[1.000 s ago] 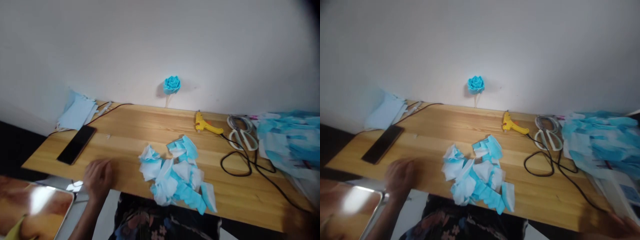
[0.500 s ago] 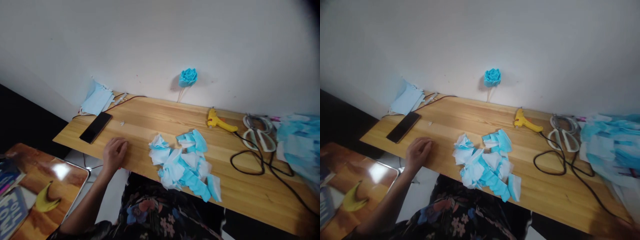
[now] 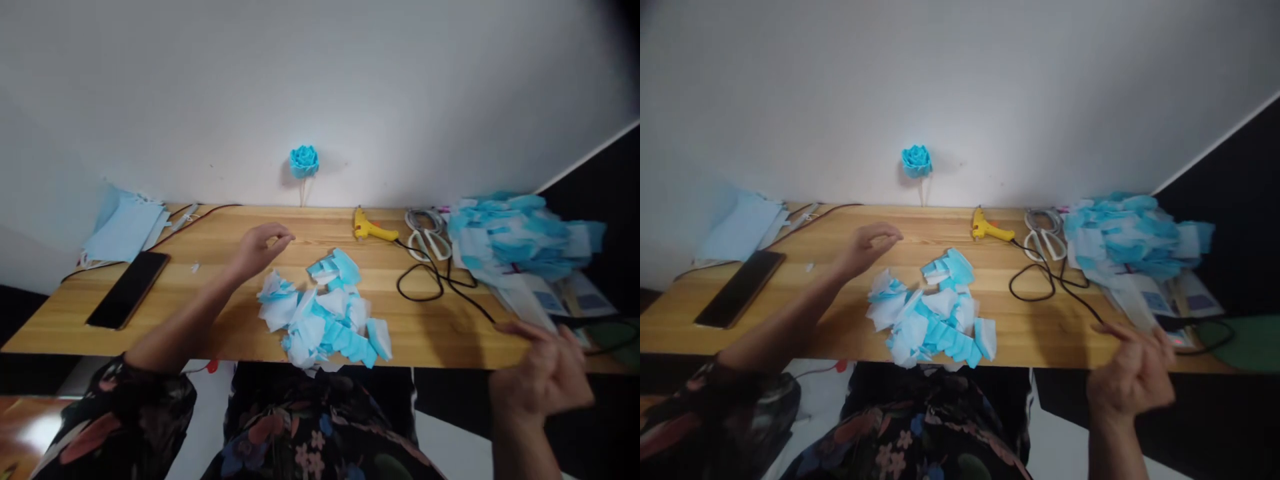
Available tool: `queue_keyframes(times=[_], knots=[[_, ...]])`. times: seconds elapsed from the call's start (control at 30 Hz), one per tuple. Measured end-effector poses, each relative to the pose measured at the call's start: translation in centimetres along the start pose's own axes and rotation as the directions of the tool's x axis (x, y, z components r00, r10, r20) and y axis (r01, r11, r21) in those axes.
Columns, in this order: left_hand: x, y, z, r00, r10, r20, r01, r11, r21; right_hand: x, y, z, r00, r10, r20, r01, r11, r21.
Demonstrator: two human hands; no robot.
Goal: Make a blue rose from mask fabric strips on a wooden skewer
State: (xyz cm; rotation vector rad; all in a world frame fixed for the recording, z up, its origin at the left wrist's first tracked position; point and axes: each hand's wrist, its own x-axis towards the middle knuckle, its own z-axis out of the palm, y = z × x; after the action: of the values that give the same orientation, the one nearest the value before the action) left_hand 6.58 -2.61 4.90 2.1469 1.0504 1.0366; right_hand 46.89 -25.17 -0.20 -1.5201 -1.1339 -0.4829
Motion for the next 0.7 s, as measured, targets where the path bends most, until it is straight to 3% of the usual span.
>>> queue_keyframes(times=[0.03, 0.1, 0.17, 0.23, 0.3, 0.43, 0.57, 0.7], knots=[[1.1, -0.9, 0.8, 0.995, -0.056, 0.079, 0.059, 0.998, -0.038, 0.7, -0.1, 1.1, 0.997, -0.048, -0.059, 0.05, 0.998, 0.039], [3.1, -2.7, 2.5, 0.954, -0.18, 0.239, 0.215, 0.968, -0.132, 2.4, -0.6, 3.3, 0.981, -0.142, 0.132, 0.137, 0.99, 0.042], [4.5, -4.3, 4.1, 0.906, -0.269, 0.325, 0.34, 0.922, -0.186, 4.1, -1.1, 5.9, 0.937, -0.158, 0.31, 0.161, 0.987, 0.018], [5.1, -5.5, 5.2, 0.898, -0.318, 0.305, 0.383, 0.905, -0.184, 5.5, -1.4, 8.8, 0.861, -0.175, 0.478, 0.2, 0.98, 0.0], [5.0, -6.4, 5.7, 0.916, -0.323, 0.236, 0.371, 0.908, -0.194, 6.3, -1.4, 11.7, 0.759, -0.191, 0.622, 0.264, 0.964, -0.027], [3.9, -7.3, 5.6, 0.941, -0.277, 0.192, 0.314, 0.927, -0.203, 6.8, -1.3, 16.6, 0.6, -0.108, 0.793, 0.388, 0.906, -0.171], [3.4, -7.3, 5.2, 0.945, -0.259, 0.201, 0.294, 0.941, -0.17, 7.3, -2.0, 19.1, 0.55, -0.042, 0.834, 0.464, 0.845, -0.264], [3.4, -7.3, 5.2, 0.945, -0.258, 0.203, 0.29, 0.946, -0.146, 7.8, -2.1, 19.1, 0.469, -0.052, 0.882, 0.538, 0.809, -0.239]])
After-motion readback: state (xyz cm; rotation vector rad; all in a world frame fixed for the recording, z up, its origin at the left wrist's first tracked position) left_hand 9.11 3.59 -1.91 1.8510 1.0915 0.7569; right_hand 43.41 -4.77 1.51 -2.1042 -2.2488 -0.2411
